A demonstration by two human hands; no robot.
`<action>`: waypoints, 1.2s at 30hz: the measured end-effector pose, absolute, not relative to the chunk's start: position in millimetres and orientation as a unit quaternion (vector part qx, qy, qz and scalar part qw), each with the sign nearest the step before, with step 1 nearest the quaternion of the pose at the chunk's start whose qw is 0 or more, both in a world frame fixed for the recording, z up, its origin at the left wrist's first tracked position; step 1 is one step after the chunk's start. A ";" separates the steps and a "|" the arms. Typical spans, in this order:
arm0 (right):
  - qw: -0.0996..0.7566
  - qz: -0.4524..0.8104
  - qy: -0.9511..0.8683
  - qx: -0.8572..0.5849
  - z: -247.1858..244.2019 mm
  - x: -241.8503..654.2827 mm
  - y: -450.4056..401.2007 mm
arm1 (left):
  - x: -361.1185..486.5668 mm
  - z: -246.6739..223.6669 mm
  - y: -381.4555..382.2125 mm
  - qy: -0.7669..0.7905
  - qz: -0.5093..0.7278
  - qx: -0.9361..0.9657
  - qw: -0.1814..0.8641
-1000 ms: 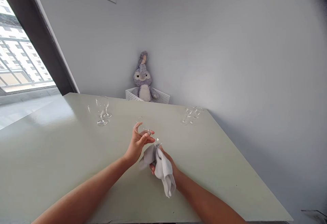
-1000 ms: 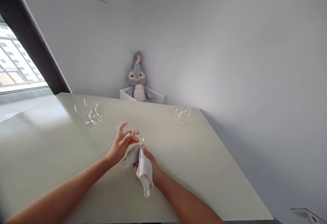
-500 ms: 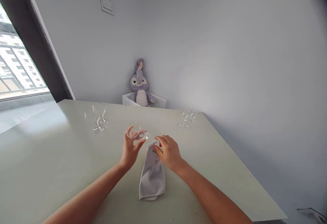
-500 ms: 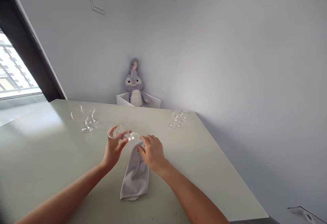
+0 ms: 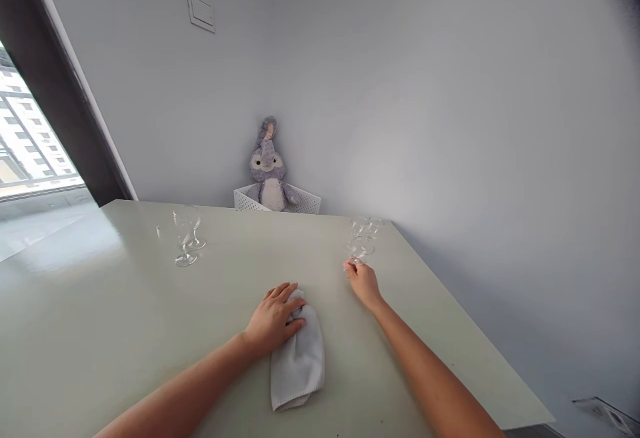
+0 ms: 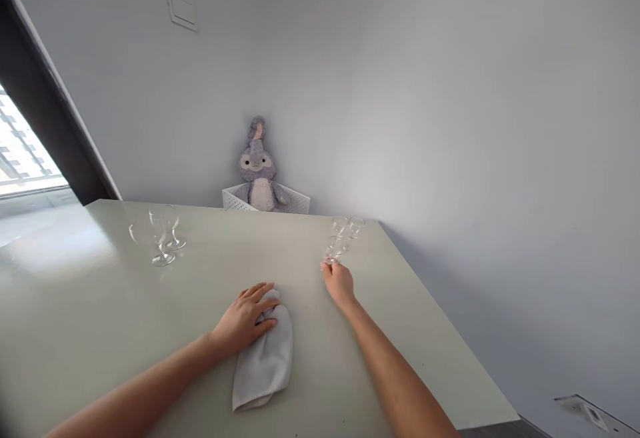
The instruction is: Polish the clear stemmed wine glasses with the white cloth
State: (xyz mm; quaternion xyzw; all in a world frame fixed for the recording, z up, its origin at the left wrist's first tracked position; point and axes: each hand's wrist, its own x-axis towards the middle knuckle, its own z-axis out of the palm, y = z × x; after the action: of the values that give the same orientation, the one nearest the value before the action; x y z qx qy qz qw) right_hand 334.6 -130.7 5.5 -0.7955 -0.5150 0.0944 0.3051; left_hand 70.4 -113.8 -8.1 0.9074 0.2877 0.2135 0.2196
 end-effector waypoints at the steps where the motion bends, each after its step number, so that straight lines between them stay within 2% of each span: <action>1: 0.297 0.097 -0.496 -0.810 2.5 348.4 -129.3 | 70.5 -9.7 -112.8 0.297 0.210 0.907 0.211; 9: 0.267 0.109 -0.392 -0.873 -2.0 400.6 -118.3 | 67.2 -4.1 -105.8 0.335 0.315 0.864 0.203; 19: 0.285 0.100 -0.374 -0.877 1.6 410.1 -115.3 | 31.6 7.5 -62.1 0.487 0.544 0.683 -0.030; 25: 0.305 0.082 -0.420 -0.851 10.9 369.0 -140.1 | -6.9 28.0 -32.3 0.527 0.671 0.513 -0.092; 28: 0.328 0.103 -0.569 -0.747 20.9 312.4 -152.7 | -26.7 28.5 -19.1 0.562 0.725 0.396 -0.038; 31: 0.327 0.097 -0.719 -0.606 29.4 249.9 -167.2 | -43.6 20.6 -8.6 0.630 0.708 0.304 0.096; 36: 0.205 0.067 -0.809 -0.547 20.7 193.8 -183.4 | -58.6 7.0 1.5 0.658 0.645 0.320 0.221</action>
State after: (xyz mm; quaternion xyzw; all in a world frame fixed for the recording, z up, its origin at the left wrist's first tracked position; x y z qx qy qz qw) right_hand 193.8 -183.4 20.7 -0.5471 -0.8088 0.0670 0.2050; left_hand -58.6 1.5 7.0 0.3202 0.6576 0.6451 0.2211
